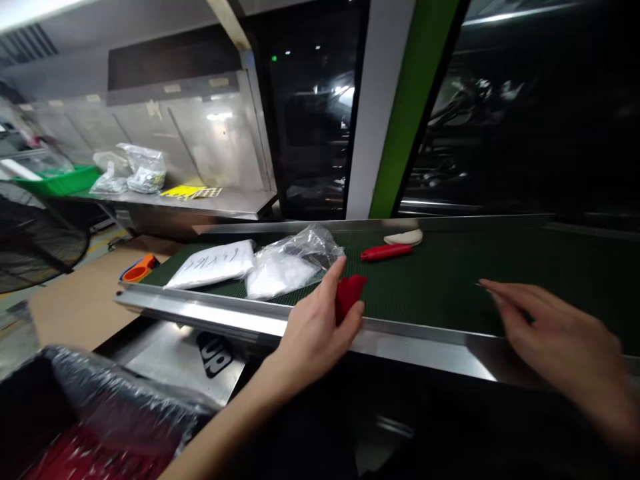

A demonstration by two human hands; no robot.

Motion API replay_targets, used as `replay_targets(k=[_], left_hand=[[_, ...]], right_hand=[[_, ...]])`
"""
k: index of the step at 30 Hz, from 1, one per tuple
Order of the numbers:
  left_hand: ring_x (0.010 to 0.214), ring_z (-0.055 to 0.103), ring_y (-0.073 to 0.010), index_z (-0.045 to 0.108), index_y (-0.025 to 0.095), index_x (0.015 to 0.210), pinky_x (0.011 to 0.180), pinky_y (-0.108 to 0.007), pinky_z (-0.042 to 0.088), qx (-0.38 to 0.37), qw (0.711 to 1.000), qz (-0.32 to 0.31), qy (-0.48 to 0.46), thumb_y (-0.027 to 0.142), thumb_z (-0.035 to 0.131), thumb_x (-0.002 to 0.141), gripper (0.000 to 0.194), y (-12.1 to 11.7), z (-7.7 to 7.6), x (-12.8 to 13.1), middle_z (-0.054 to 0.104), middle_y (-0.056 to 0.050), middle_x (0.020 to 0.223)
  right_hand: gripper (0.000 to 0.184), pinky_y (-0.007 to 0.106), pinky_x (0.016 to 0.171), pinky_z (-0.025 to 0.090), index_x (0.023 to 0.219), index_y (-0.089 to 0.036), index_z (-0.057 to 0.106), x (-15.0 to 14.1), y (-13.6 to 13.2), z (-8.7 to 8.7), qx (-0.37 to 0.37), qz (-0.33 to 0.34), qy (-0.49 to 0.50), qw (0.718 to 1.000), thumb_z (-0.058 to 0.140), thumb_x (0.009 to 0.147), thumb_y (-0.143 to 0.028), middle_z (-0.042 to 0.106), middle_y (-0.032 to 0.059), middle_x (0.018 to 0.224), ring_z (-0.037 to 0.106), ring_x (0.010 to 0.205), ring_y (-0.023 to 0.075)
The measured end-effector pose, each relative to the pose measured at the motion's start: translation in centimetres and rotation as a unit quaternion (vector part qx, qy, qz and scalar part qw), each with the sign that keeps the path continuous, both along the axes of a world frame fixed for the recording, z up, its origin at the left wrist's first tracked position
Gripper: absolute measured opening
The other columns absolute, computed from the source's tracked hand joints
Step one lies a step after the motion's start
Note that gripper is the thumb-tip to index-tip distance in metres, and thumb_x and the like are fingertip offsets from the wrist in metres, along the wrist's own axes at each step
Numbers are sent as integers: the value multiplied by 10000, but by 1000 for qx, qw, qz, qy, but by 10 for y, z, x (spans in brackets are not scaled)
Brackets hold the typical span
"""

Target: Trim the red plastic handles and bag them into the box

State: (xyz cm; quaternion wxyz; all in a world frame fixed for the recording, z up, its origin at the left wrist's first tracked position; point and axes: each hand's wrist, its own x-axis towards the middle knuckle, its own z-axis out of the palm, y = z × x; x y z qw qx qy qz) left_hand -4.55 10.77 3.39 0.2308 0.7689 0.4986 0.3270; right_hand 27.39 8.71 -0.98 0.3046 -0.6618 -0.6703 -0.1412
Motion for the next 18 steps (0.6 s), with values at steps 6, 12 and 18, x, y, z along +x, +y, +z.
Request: replay_targets(k=[6,12,18], left_hand=[[948,633,-280,499,128,1252,800,-445,526,69,960,-105,251,299,522,916,378,81,12,48,643,-137,1096],[932,632,-215,616,137,1063,836,-435,542,62,940,-126,311,521,518,926,419,121,-6,97,642,-91,1046],[1109,569,-263,540,153,1233,940,-495,498,97,952,-76,279,382,569,928,383,155,-14,127,576,-111,1213]], right_hand=[[317,315,596,442,1136,-378,660,-11,2,9,-37,-75,-13,996,440,928,-286,679,-77,1124,648,878,177],[314,326,680,452,1132,-385,654,-10,4,10,-61,-76,-6,995,435,939,-269,672,-121,1114,637,900,163],[306,338,707,433,1141,-372,642,-10,4,12,-69,-76,-10,995,430,952,-257,670,-112,1108,627,926,178]])
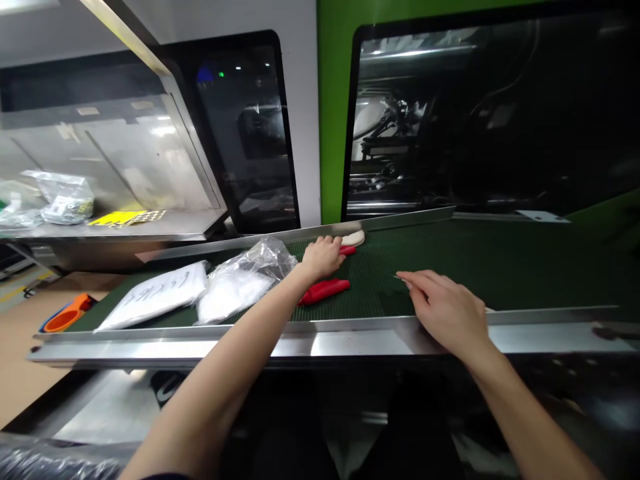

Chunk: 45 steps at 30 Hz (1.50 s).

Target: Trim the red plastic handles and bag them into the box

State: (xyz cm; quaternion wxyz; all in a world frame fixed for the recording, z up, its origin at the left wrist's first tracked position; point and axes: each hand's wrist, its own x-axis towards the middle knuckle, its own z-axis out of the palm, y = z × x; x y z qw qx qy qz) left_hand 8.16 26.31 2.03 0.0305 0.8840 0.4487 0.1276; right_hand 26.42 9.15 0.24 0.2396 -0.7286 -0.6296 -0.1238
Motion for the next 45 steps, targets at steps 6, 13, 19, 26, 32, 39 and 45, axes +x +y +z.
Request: replay_targets(k=[6,13,19,26,32,39,45], left_hand=[[1060,579,-256,503,169,1287,925,-486,501,-6,994,-28,-104,250,614,886,424,0,8,-2,572,-103,1179],[799,613,-134,429,235,1255,685,-274,548,-129,922,-51,-361,273,447,889,368,-119,37,-63,578,-62,1150],[530,436,-68,549,184,1004,487,-160,377,-559,579,74,-589,228,587,775,237,-249,-16,-101,530,21,666],[483,439,-100,601,144,988,454,-191,362,-537,464,201,-675,395,453,883,309,-292,-36,-99,535,-25,618],[496,452,-102,620,141,976,451,-183,370,-535,462,222,-671,386,448,900,308,-301,-41,-106,547,-24,624],[450,472,-99,586,178,974,421,-174,363,-533,437,215,-692,415,483,902,269,-309,-52,-113,581,-10,602],[441,471,-99,586,165,969,407,-171,357,-533,435,211,-695,420,479,899,285,-309,-52,-113,575,-14,593]], right_hand=[[283,324,663,411,1116,-339,657,0,-2,0,28,21,-19,999,450,952,-238,688,-87,1056,633,868,176],[279,340,678,423,1141,-270,662,4,1,-3,114,36,-11,993,481,938,-208,695,5,1059,641,868,208],[375,378,867,479,1218,-198,617,-46,-56,12,185,209,19,960,539,879,-58,662,71,1133,621,1021,209],[401,360,849,482,1185,-130,628,-118,-121,-6,23,345,189,919,503,853,56,625,100,1139,594,1041,192],[411,376,852,468,1194,-155,622,-125,-125,-18,30,348,154,924,515,854,49,625,85,1146,589,1051,200],[376,401,873,449,1202,-169,622,-133,-128,-14,-16,349,137,927,497,890,0,624,84,1159,574,1072,209],[380,397,853,447,1204,-163,621,-132,-128,-14,-2,352,120,928,515,881,8,627,93,1151,580,1054,211]])
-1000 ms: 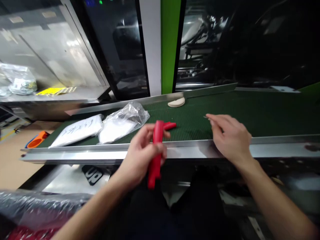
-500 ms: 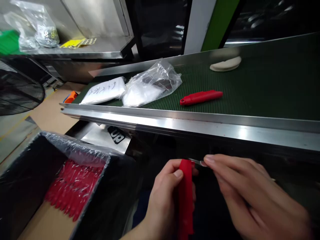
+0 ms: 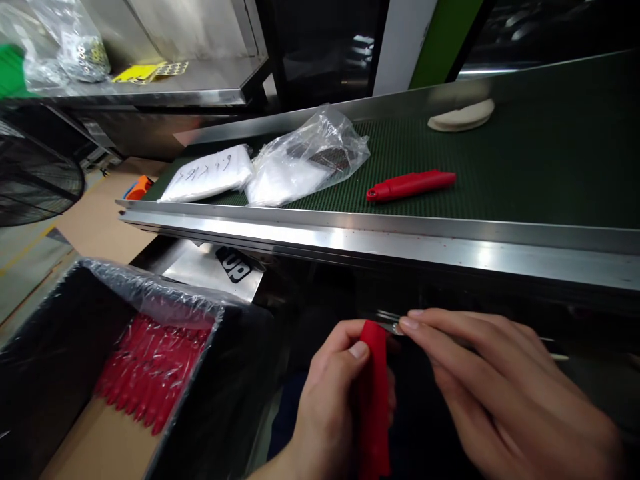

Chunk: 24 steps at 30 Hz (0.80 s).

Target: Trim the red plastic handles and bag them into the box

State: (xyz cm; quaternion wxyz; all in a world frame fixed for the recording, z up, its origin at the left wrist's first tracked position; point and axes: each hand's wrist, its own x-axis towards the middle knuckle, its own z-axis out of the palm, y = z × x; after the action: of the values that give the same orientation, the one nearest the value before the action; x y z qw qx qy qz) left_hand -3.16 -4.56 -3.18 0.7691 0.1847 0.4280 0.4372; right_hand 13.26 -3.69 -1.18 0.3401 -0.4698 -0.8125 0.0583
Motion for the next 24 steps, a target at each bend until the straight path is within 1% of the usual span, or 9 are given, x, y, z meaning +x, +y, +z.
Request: replay_targets(k=[5,12,17,19,22,24], left_hand=[[440,468,-97,586,168,972,405,-172,360,-1,1000,-2,-4,430,482,896,292,-1,1,1,576,-15,594],[443,462,-93,578,170,962,412,-169,366,-9,1000,-4,3,432,486,897,285,-2,5,2,566,-10,592],[466,467,-97,590,171,989,439,-175,391,-17,1000,-5,10,407,469,914,275,3,9,1,544,-3,583],[489,476,-92,608,175,985,444,-177,404,-9,1000,6,11,382,474,914,257,6,10,0,584,-17,672],[537,493,-84,624,183,985,444,-180,417,0,1000,21,6,342,483,908,225,13,13,-3,635,-48,914],[565,496,-85,627,178,986,460,-174,418,21,999,28,5,319,483,908,216,19,14,-4,637,-56,952]], right_hand=[[400,406,854,455,1216,-192,618,3,-2,1,-1,5,-6,1000,515,875,-9,630,84,1160,592,1056,226],[396,387,842,452,1206,-159,624,4,-2,0,18,17,-11,1000,514,863,5,637,97,1128,601,1025,221],[452,407,858,460,1231,-164,623,6,-10,-5,7,30,-6,1000,539,832,33,627,97,1157,589,1055,233],[458,410,868,456,1241,-172,623,7,-13,-7,3,43,-11,999,534,835,21,623,94,1174,583,1074,239],[471,410,867,442,1247,-179,625,7,-19,-9,1,62,-27,998,517,832,18,620,90,1187,579,1068,240],[477,418,862,433,1228,-176,634,5,-22,-11,3,67,-29,997,515,816,33,623,89,1175,576,1048,243]])
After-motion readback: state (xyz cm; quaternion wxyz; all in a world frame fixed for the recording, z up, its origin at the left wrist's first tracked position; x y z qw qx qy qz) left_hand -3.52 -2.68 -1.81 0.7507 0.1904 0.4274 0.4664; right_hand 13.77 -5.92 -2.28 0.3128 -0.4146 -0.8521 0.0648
